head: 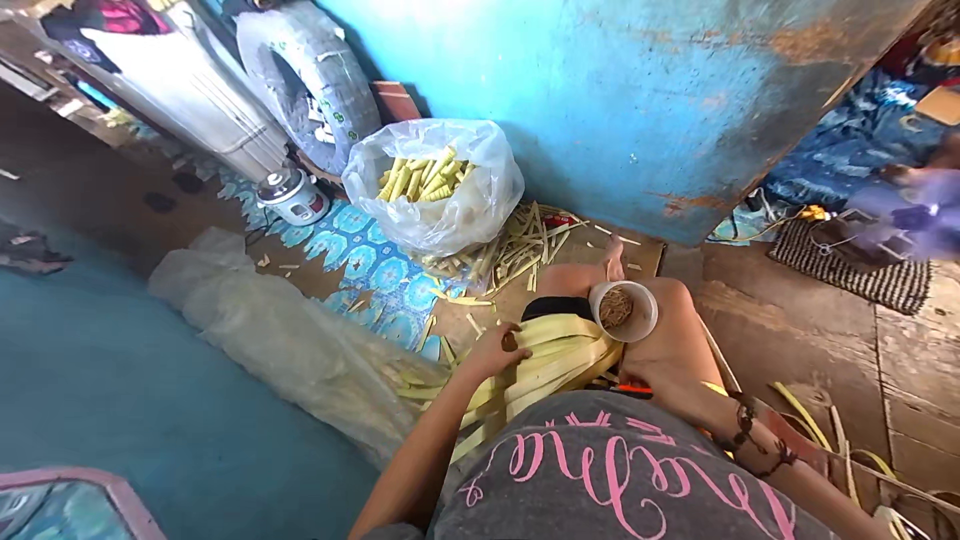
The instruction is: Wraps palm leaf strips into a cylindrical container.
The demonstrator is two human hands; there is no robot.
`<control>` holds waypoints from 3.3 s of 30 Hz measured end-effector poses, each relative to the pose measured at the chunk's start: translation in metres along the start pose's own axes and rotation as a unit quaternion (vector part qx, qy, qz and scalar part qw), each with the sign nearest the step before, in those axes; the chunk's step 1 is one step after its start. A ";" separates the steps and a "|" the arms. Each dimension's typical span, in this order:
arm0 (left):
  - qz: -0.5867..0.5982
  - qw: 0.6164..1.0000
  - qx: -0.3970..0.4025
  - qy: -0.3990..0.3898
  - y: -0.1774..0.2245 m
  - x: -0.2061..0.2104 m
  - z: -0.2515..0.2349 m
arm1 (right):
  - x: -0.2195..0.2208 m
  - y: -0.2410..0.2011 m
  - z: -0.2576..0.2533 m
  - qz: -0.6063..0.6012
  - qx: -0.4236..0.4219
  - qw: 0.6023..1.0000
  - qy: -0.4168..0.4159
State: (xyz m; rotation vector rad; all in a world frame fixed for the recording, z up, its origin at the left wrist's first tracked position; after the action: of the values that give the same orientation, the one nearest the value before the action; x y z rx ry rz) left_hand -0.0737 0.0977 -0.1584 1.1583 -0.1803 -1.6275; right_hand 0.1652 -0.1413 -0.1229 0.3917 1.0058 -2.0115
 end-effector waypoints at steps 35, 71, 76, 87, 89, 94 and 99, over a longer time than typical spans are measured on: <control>0.142 0.904 0.253 0.315 0.046 -0.148 0.165 | -0.127 -0.013 0.123 -0.082 -0.229 0.830 0.502; 0.334 0.826 0.451 0.057 0.187 -0.036 0.070 | -0.101 -0.106 0.044 -0.335 -0.483 0.713 0.384; 0.358 0.821 0.443 0.048 0.188 -0.030 0.064 | -0.097 -0.106 0.041 -0.335 -0.465 0.703 0.421; -0.016 0.894 0.339 0.292 0.189 -0.025 0.056 | -0.081 -0.101 0.024 -0.047 -0.327 0.705 0.628; -0.094 0.907 0.284 0.295 0.189 -0.020 0.051 | -0.078 -0.101 0.022 -0.047 -0.275 0.751 0.598; -0.139 0.934 0.230 0.234 0.179 0.001 0.035 | -0.072 -0.080 0.010 -0.106 -0.194 0.754 0.618; -0.124 0.979 0.104 0.121 0.109 0.018 0.023 | -0.083 -0.007 0.040 -0.234 -0.147 0.730 0.625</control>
State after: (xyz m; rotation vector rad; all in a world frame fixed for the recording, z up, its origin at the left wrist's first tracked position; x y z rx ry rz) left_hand -0.0177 0.0289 -0.0888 1.5804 -0.0511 -1.6953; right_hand 0.2132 -0.1250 -0.0458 1.5556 2.3930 -1.7802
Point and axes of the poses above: each hand's wrist, its own z-axis away from the middle knuckle, its own x-axis out of the palm, y = z × x, the point moved 1 cm from there along -z, towards the middle knuckle, and after that the axes turned 7 degrees about -y, right-handed, at the moved point
